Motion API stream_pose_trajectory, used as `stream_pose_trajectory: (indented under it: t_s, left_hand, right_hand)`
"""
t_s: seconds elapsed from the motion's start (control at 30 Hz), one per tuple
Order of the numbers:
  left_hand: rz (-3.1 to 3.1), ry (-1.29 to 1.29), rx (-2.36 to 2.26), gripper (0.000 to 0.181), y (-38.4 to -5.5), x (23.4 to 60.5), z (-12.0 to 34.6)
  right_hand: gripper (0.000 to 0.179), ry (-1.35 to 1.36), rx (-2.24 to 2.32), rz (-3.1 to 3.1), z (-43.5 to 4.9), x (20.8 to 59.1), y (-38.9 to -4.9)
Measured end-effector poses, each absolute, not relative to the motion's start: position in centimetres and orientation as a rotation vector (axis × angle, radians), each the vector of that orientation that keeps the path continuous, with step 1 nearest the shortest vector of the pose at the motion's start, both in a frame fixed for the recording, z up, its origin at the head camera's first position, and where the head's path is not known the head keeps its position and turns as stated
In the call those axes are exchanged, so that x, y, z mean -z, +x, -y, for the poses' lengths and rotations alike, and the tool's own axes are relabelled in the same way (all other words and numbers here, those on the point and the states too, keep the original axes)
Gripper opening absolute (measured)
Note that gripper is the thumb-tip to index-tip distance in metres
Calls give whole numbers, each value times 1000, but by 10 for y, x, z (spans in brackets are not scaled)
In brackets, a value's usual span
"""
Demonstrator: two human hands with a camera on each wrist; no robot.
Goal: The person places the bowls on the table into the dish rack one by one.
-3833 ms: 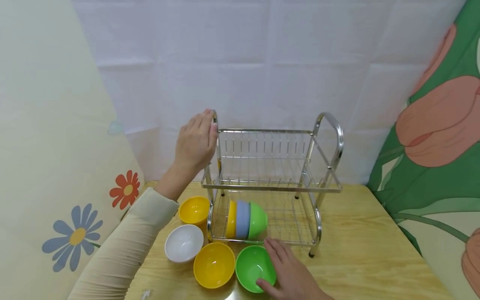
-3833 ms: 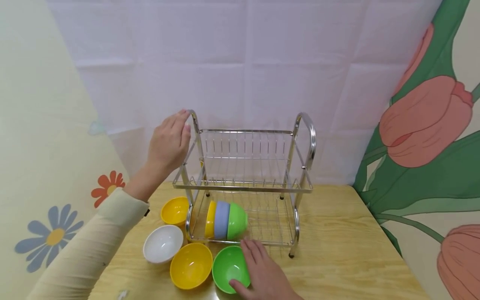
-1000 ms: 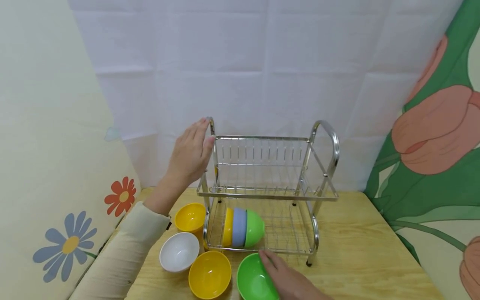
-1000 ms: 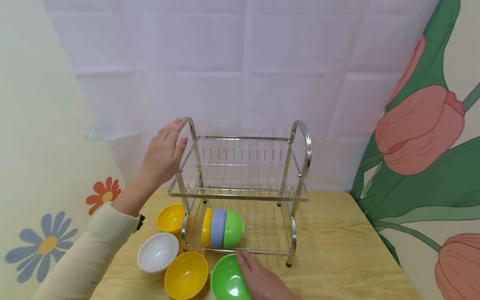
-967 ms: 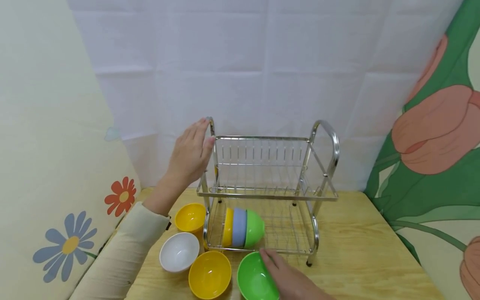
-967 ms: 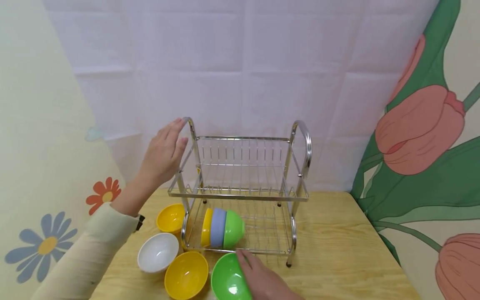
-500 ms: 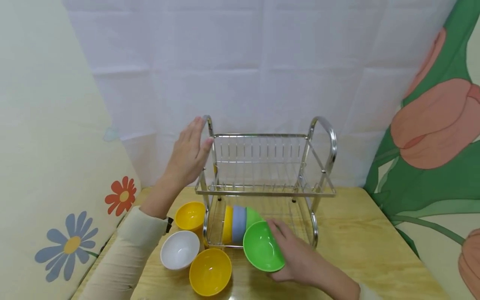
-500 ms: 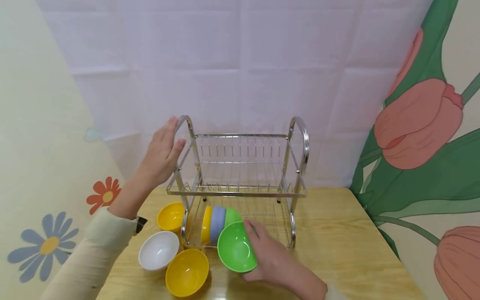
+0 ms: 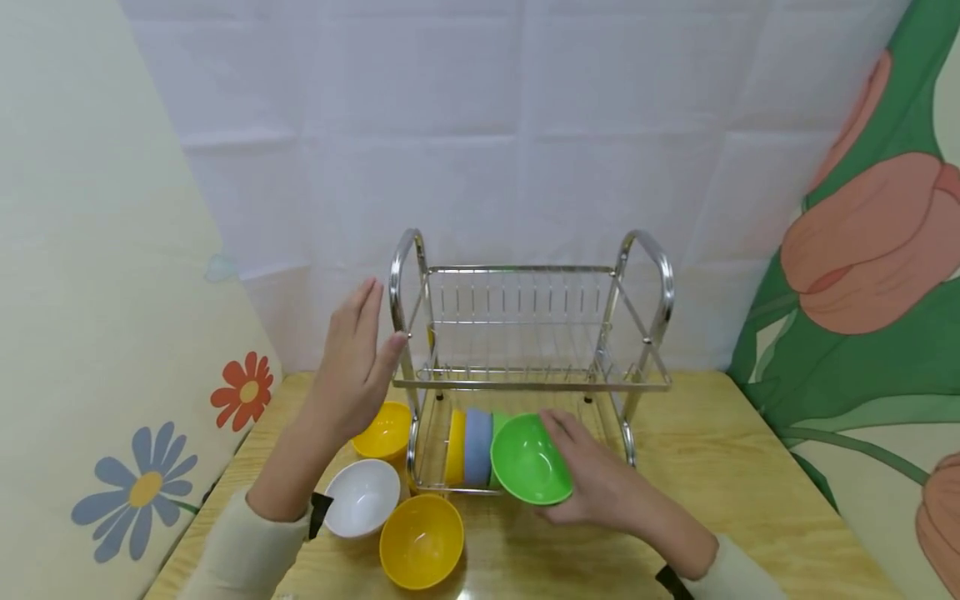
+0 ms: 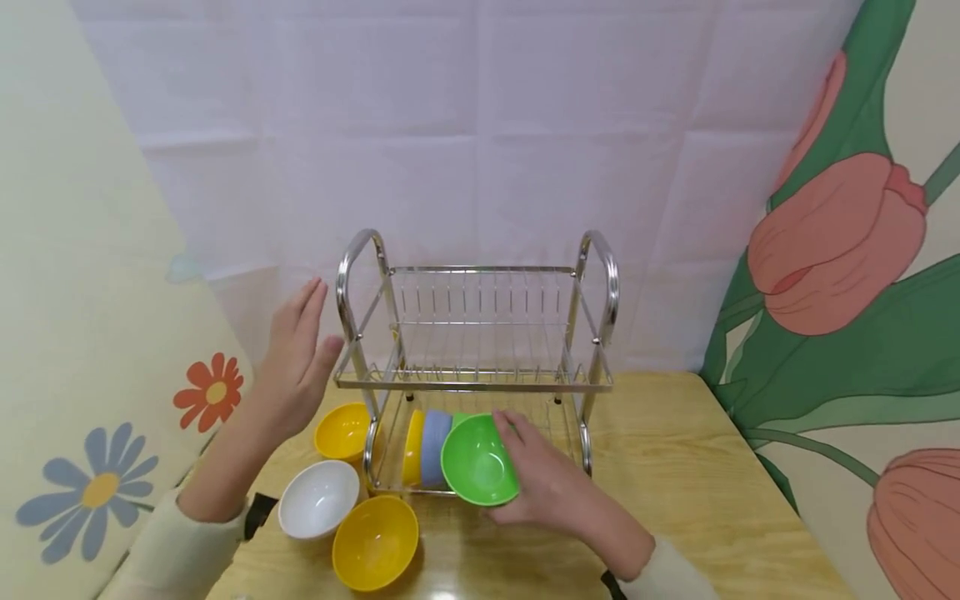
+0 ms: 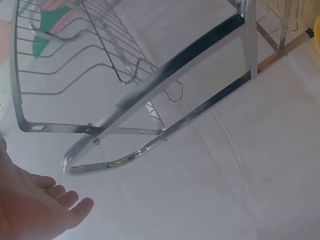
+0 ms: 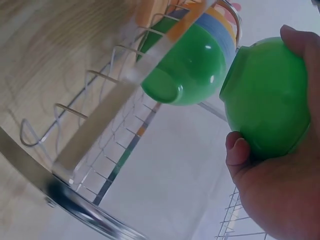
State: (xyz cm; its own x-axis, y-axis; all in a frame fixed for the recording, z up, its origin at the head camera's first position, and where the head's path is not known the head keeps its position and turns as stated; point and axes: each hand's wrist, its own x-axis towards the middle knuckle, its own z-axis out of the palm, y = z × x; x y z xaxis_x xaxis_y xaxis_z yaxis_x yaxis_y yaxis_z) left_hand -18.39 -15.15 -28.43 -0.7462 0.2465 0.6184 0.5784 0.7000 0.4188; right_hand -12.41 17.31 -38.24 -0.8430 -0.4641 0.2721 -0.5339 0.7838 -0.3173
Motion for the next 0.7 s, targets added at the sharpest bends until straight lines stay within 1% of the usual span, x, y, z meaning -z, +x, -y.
stream_pose_trajectory:
  t_s: [0.13,0.3,0.47,0.7]
  left_hand:
    - [2330,-642,789,70,-159,298,155]
    - [2224,-673,725,64,-139,317,154]
    - [2048,-755,680,64,-126,335,147]
    - [1912,-914,667,66,-121,361,127]
  right_hand:
    - [124,792,-612,2799,-172,378,-127]
    - [125,804,-600,2789,-169,368,-128]
    - [124,805,-655,2789,-164,359,-129]
    - [124,807,-693,2814,-158,354,-127]
